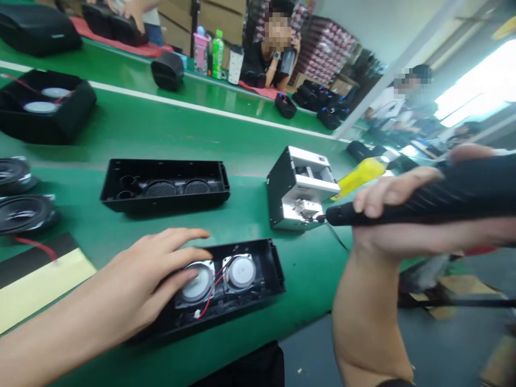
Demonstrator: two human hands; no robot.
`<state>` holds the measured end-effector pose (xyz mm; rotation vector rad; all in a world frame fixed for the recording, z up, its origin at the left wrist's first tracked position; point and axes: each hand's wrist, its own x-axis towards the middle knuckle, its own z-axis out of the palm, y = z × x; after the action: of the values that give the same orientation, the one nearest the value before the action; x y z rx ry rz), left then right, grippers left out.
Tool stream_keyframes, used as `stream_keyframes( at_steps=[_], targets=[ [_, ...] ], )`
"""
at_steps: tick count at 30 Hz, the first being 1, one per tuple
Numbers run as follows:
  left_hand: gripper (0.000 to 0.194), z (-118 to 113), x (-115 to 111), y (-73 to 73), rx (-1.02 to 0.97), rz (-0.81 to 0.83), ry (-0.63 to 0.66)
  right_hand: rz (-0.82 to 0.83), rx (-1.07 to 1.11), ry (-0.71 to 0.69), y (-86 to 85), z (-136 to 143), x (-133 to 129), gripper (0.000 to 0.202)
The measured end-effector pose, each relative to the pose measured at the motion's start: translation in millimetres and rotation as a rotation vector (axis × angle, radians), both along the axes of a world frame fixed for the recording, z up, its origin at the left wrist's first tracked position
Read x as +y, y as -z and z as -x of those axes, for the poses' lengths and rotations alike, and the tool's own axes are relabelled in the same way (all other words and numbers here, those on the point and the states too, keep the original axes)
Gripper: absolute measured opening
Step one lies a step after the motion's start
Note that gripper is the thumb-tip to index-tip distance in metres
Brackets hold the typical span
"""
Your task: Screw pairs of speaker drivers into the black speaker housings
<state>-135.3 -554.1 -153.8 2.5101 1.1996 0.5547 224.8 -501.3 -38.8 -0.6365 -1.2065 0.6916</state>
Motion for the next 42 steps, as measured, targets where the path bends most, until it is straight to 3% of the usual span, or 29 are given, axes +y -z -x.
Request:
stream_keyframes(
  at_steps=[1, 3, 6, 11, 20, 28, 36, 42],
  targets=[
    [0.033, 3, -3, 8.0, -0.002, -0.026, -0.005, -0.165, 0.010, 0.080, 0.9, 0, 11, 0.052],
    [0.037, 5, -8, 22.6, 0.015, -0.049, -0.098, -0.246, 0.019, 0.148, 5.9, -1, 31, 0.056],
    [0.039, 7, -11, 37.3, 0.039, -0.076, -0.135, -0.217, 0.049, 0.202, 15.6, -6, 49, 0.063],
    [0.037, 16, -6, 47.5, 0.085, -0.088, -0.069, -0.172, 0.050, 0.200, 23.9, -12, 52, 0.068],
    [0.036, 14, -8, 42.9, 0.048, -0.065, -0.105, -0.161, 0.052, 0.222, 22.5, -16, 48, 0.073],
    [0.037, 16, -7, 47.8, 0.077, -0.083, -0.087, -0.112, 0.069, 0.211, 25.1, -11, 48, 0.070],
    [0.035, 2, -13, 29.7, 0.054, -0.045, -0.156, -0.110, 0.064, 0.183, 27.2, -12, 46, 0.075],
    [0.038, 1, -13, 28.3, 0.046, -0.036, -0.148, -0.099, 0.059, 0.170, 28.4, -13, 30, 0.075]
  ],
)
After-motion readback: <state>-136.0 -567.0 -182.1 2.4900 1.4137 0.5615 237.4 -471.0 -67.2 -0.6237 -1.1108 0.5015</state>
